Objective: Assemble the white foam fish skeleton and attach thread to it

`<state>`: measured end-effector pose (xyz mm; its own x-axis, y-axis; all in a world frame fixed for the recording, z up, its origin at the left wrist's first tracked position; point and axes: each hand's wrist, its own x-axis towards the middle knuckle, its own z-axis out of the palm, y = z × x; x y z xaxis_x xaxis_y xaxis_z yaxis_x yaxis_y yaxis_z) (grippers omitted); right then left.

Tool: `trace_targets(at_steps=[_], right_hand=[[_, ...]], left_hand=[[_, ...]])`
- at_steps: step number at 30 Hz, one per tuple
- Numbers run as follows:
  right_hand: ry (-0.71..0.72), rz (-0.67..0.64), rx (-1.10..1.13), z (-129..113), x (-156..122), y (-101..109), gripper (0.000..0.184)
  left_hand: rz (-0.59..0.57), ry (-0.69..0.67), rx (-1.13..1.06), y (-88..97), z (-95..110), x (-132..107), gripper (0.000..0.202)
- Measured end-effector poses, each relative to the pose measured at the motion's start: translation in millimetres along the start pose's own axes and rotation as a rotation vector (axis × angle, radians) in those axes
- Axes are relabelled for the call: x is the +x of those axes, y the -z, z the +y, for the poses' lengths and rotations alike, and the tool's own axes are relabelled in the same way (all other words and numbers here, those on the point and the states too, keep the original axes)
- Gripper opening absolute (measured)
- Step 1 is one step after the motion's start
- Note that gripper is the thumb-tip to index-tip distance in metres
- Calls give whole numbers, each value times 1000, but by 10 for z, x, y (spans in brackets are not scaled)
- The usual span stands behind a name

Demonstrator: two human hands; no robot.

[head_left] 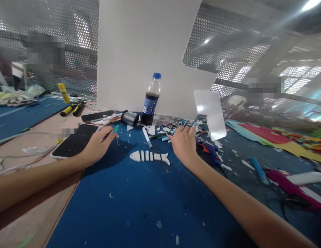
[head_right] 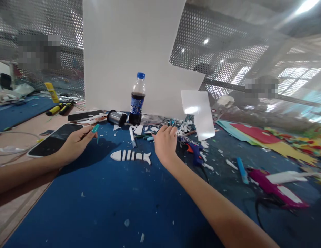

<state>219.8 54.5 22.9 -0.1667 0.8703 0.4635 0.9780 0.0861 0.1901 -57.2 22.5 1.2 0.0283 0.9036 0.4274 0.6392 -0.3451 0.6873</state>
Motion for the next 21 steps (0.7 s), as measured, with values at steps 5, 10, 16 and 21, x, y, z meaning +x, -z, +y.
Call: trace_targets(at_steps=[5,10,16,21], right_hand=[[-140,-169,-80,263,138,281,52],[-395,-287,-157,740,50,372,70],[-522,-339,-140,971,-259,120,70],[-540,-263,-137,1059,-382,-52,67]], left_hand=[[0,-4,-7,-8,-17,-5,29],[-3,0,-16,-2,-21,-6,29],[-2,-4,-14,4,3,-9,29],[-8,-5,-3,7,9,-14,29]])
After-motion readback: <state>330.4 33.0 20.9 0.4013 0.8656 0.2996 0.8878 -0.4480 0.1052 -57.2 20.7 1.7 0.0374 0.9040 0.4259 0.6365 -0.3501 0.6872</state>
